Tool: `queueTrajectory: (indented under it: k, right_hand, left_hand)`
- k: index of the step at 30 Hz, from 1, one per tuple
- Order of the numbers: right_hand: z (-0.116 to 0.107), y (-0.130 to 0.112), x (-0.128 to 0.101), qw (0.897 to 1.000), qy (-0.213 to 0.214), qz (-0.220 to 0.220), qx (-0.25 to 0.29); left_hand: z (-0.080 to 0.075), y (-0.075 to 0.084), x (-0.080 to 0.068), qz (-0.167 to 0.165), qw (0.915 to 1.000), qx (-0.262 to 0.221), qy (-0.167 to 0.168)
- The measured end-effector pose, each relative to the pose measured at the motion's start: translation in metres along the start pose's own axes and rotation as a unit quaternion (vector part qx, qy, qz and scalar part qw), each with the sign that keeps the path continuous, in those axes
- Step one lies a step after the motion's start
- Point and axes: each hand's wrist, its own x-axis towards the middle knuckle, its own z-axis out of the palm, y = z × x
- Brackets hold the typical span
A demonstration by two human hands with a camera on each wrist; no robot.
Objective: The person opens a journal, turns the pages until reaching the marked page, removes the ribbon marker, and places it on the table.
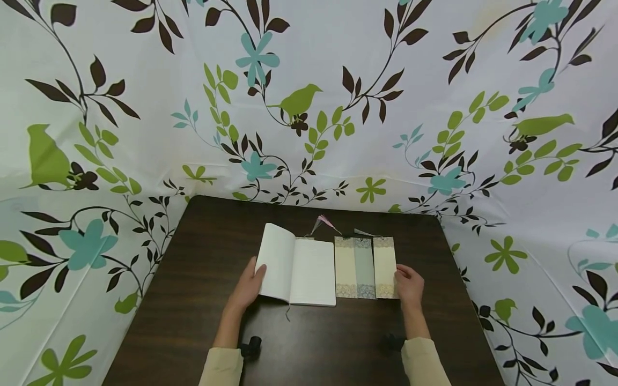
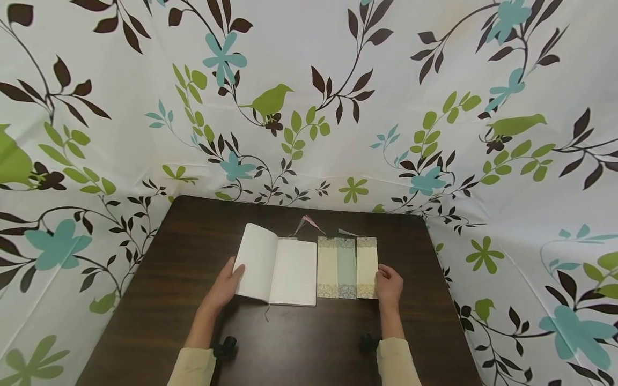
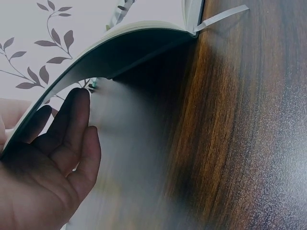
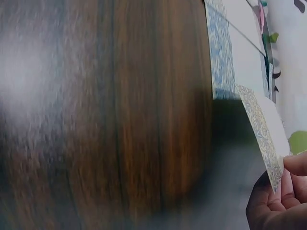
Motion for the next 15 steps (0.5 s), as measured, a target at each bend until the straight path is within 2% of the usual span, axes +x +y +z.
queueTrajectory:
  k: [6, 15]
  right_hand:
    - [-0.005, 0.004, 0.003, 1.000, 0.016, 0.004, -0.013]
    - [-0.001, 0.013, 0.004, 1.000, 0.009, -0.004, -0.012]
  left_hand:
    - [0.001, 0.001, 0.001, -0.004, 0.9999, 0.008, 0.005]
    - [0.001, 0.002, -0.001, 0.004, 0.9999, 0.010, 0.004]
